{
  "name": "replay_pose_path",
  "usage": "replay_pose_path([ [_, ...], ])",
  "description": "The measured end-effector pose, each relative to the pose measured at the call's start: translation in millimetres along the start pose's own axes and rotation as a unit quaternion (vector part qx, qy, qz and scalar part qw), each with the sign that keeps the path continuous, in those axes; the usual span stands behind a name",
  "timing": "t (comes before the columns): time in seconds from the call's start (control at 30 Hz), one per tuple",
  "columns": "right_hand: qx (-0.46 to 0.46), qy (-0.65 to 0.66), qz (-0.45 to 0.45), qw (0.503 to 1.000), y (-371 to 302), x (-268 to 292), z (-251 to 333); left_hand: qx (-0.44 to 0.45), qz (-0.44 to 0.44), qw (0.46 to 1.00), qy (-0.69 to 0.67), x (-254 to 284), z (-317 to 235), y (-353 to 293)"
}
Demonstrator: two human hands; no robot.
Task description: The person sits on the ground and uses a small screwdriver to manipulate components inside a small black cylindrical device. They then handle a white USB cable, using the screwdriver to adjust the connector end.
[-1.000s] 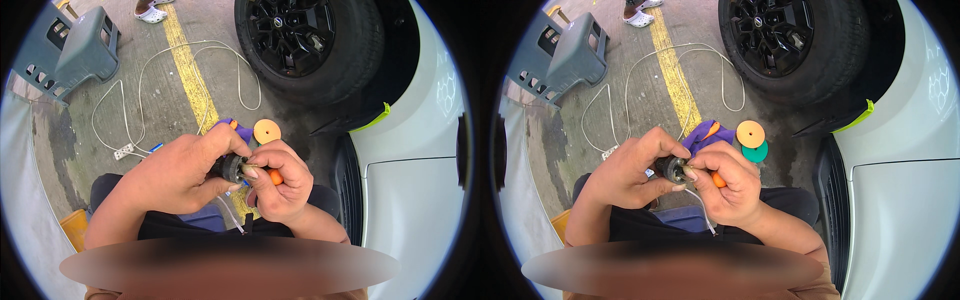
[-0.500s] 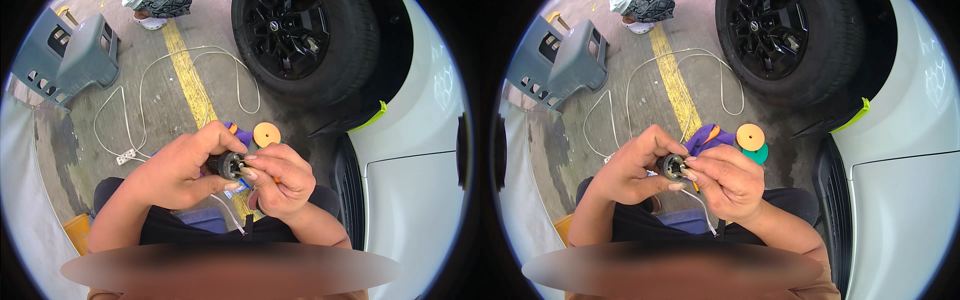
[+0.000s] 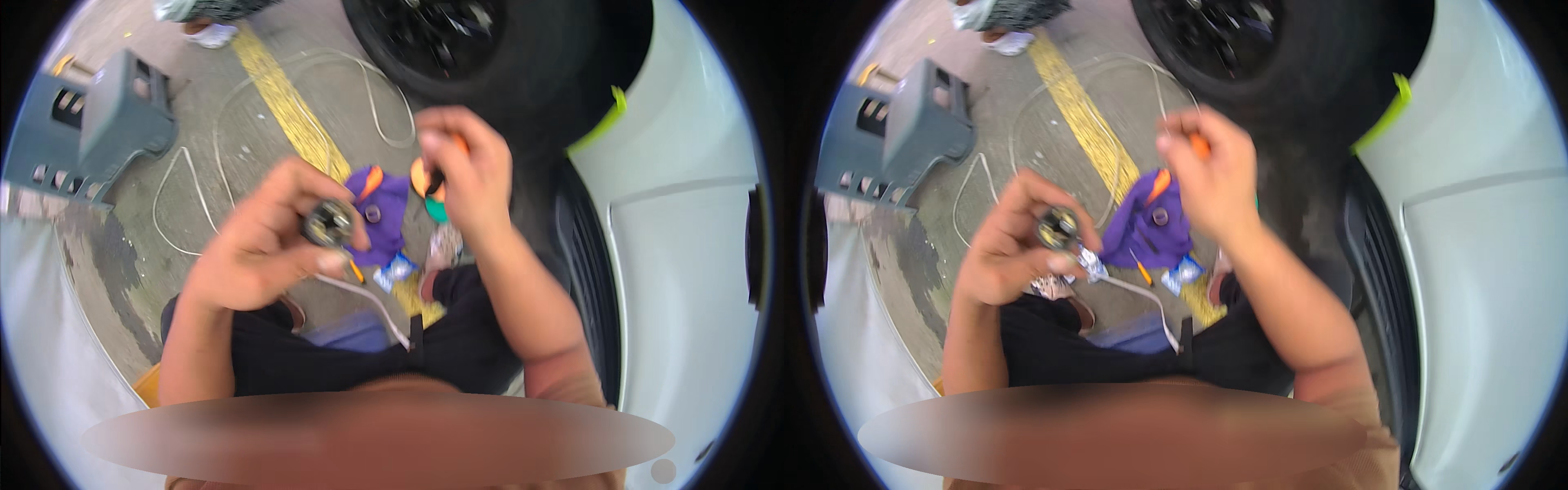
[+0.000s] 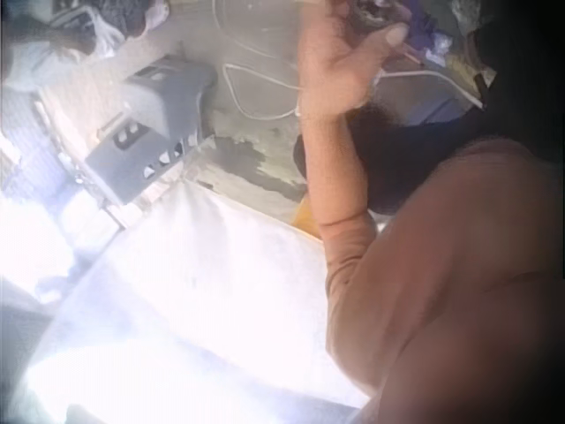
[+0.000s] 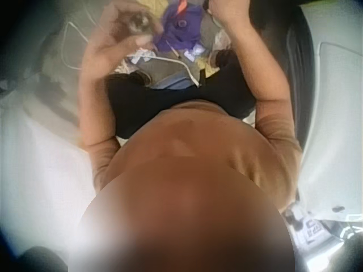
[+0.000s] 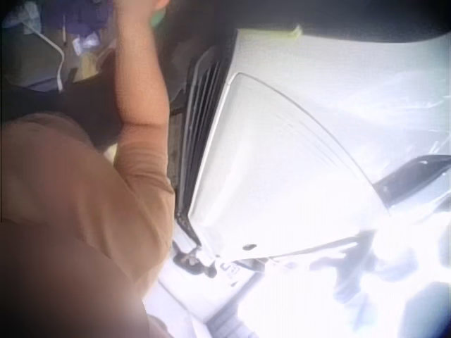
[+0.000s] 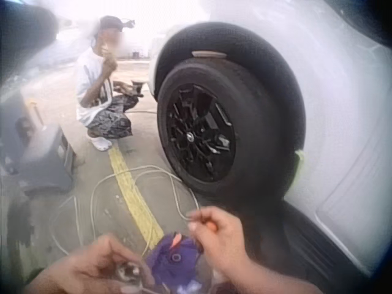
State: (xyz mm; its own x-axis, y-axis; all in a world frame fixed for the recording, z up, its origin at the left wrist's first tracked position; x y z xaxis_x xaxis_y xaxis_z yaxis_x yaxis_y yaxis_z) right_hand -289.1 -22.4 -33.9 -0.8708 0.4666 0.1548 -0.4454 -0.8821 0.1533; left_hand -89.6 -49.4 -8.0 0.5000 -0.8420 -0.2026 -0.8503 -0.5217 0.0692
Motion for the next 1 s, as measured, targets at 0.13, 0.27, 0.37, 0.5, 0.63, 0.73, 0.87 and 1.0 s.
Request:
replay_pose_path([
  [0.13,-0.201,-0.066,-0.09,0.973,35,26,-145,0.005,-0.012,1.0,-0.006,7,3,-3],
  [0.27,-0.321,-0.152,-0.087,0.931,8,27,-278,-0.013,-0.035,0.999,0.0,15,4,-5],
  [0.37,-0.351,-0.245,-0.045,0.903,-44,14,-343,-0.004,-0.058,0.998,0.001,22,8,-5],
  [0.5,-0.366,-0.349,0.067,0.86,-103,-17,-389,-0.007,-0.084,0.996,0.005,36,11,1],
  [0.63,-0.259,-0.421,0.079,0.866,-110,-43,-381,0.005,-0.101,0.995,-0.004,49,21,9],
  [0.73,-0.136,-0.487,0.171,0.845,-116,-84,-372,0.032,-0.095,0.995,-0.013,54,31,17],
  [0.87,-0.288,-0.487,0.286,0.773,-149,-104,-416,0.062,-0.12,0.991,-0.022,65,36,23],
  [1.0,-0.274,-0.503,0.325,0.753,-149,-111,-424,0.08,-0.103,0.989,-0.063,65,39,26],
])
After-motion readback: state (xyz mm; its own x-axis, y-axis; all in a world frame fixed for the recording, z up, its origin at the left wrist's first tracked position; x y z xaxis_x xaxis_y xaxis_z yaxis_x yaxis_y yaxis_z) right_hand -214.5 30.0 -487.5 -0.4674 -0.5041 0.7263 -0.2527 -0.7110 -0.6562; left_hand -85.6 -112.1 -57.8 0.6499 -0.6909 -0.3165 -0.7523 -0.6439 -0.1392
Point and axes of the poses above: each hand's wrist, its own y-axis towards the middle knuckle, its own x-axis out of the back of the hand, z = x × y, the point moved 10 cm from there along y, towards the middle knuckle, and after that the axes turned 1 degree about -z, right-handed, at the moved point
